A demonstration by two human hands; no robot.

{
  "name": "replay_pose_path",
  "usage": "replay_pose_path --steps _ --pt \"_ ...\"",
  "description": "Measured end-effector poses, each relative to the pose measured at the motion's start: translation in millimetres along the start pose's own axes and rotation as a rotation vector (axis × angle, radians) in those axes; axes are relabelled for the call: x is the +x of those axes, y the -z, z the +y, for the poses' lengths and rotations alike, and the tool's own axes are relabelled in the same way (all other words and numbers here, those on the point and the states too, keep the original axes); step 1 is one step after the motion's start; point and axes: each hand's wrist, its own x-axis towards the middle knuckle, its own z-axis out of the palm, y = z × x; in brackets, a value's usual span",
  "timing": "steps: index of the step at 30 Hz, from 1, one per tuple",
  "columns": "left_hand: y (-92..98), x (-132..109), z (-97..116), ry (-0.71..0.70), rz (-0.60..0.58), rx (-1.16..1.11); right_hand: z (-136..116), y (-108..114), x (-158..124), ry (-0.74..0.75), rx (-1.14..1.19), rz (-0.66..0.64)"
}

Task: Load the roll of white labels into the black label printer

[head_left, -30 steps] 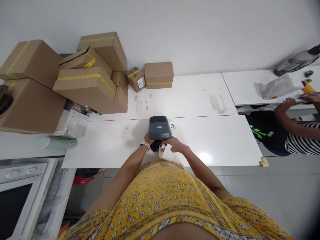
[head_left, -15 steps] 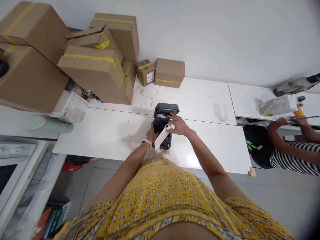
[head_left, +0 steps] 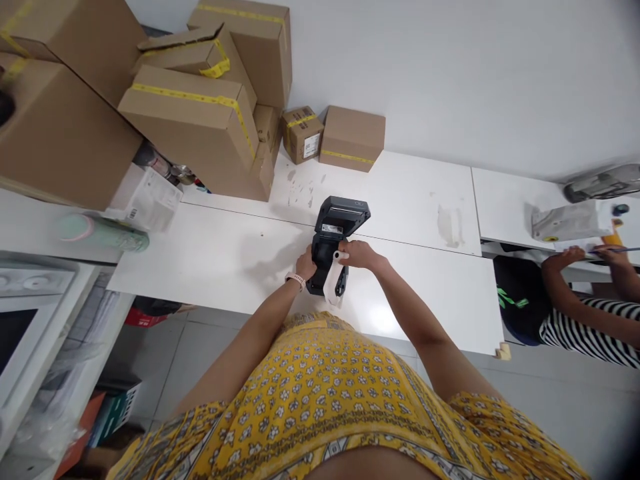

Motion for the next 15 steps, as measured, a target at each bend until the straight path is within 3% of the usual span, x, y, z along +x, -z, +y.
replay_pose_path --steps 8,15 --pt "0.1 4 -9 -0.035 0.0 -0.214 -19 -47 37 0.088 0.02 -0.076" --pt "-6.1 1 -12 0.029 -0.02 -0.391 -21 -90 40 0.151 -0.078 -0.016"
